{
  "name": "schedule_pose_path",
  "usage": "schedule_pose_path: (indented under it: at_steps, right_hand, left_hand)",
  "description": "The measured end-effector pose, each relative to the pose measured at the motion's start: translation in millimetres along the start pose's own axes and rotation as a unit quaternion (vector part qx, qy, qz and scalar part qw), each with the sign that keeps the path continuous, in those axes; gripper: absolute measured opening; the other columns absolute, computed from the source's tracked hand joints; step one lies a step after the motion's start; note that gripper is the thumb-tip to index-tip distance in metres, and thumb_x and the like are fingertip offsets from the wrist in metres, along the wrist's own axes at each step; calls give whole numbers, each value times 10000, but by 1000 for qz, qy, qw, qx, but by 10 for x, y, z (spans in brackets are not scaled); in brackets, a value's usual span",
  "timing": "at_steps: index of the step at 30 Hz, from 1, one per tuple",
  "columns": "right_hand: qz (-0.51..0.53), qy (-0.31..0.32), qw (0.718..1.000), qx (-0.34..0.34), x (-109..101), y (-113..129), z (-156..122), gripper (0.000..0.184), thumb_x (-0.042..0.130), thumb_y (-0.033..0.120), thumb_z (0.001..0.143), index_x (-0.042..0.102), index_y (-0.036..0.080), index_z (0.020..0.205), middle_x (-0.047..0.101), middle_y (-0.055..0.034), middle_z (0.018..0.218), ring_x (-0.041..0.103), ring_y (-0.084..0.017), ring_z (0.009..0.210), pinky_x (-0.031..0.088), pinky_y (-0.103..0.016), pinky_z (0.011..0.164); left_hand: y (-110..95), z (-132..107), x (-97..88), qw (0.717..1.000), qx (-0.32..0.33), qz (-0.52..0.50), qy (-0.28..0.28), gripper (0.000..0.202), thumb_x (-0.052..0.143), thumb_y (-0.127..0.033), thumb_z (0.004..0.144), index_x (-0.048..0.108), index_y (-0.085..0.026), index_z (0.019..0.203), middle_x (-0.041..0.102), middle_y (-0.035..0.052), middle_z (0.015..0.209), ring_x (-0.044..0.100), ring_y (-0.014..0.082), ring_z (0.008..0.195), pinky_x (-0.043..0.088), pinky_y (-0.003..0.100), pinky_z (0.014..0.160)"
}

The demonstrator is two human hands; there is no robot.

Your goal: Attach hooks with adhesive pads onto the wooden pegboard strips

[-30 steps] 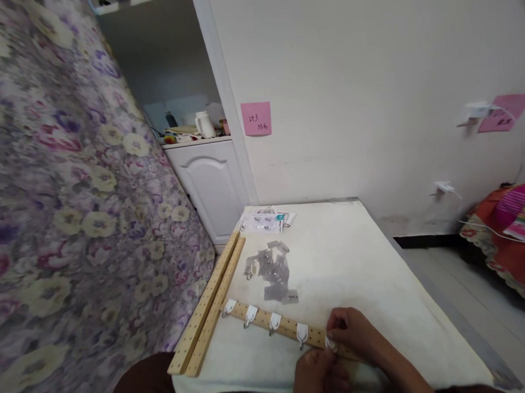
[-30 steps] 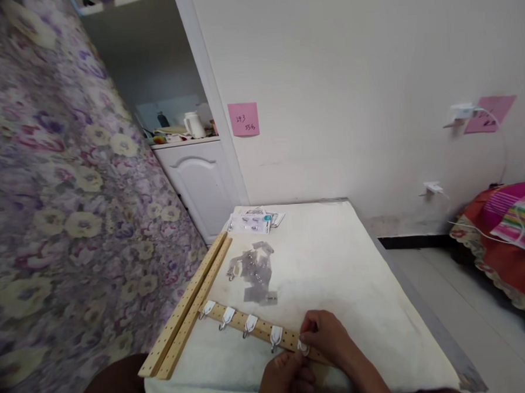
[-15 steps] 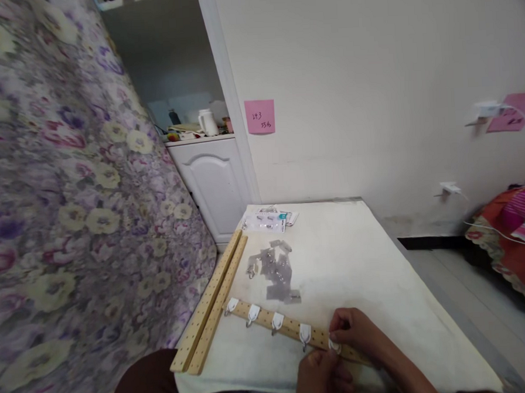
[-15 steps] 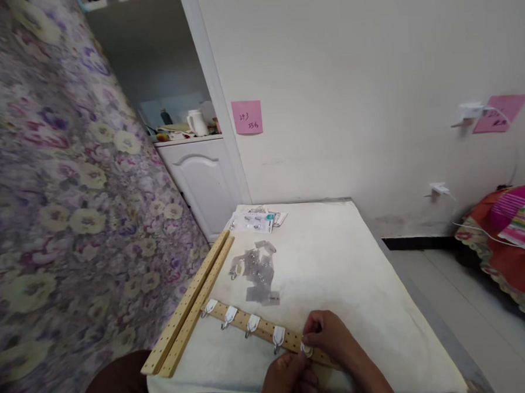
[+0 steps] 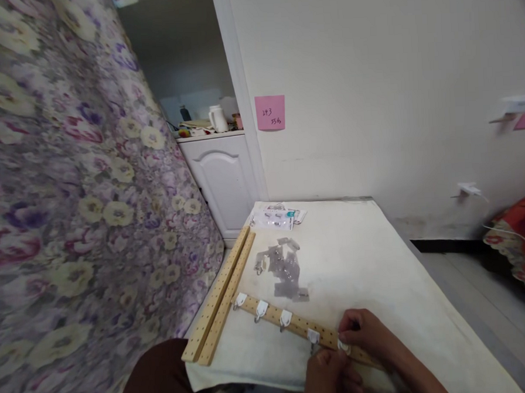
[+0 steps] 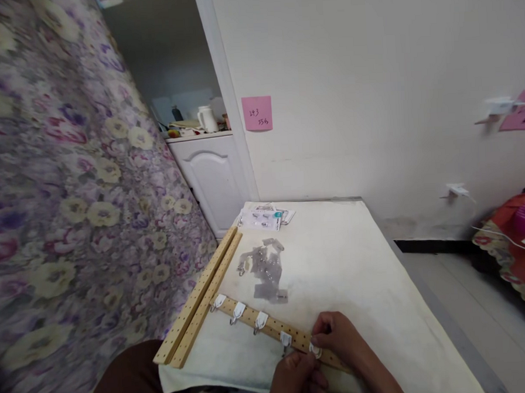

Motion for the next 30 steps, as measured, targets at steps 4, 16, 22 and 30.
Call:
schedule_pose_path:
  at_steps: [4,16,22,30]
  right_hand:
    - [17,17,1000,7,27,-30,25,57,637,174,570,585,167,591,563,47,524,486,-96,521,358,-211,520]
    - [35,34,999,9,53,-25,36,79,629,129,563,590,163,622,541,61,523,462,-81,507,332,-199,501]
    - [17,30,999,-4,4,33,-21,107,612,259,688,603,157,657,536,53,533,453,-84,503,343,-209,507]
    - [26,23,999,26,30,-56,-3,163,696,177,540,599,167,671,577,48,578,521,-100,558,386,-206,544]
  left_hand:
    - [41,41,-29,1000,4,2,3,419,672,-546,555,480,-195,677,629,-10,484,517,101,366,286,218,383]
    - [44,33,-38,1000,3,1,12,509,659,-634,535,472,-192,703,627,-9,480,527,98,364,292,201,369]
    - [34,-54,-30,999,-7,-30,24,541,617,-665,537,502,-184,757,650,15,519,572,120,404,332,214,406]
    - [88,30,-56,999,3,-16,39,479,636,-588,528,457,-196,738,656,18,499,552,112,365,320,204,385]
Point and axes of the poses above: each hand's wrist, its own z-axis towards the middle knuckle, its own x-axis out of the palm, y = z × x, the point moved 9 cm from there along z, towards the middle knuckle
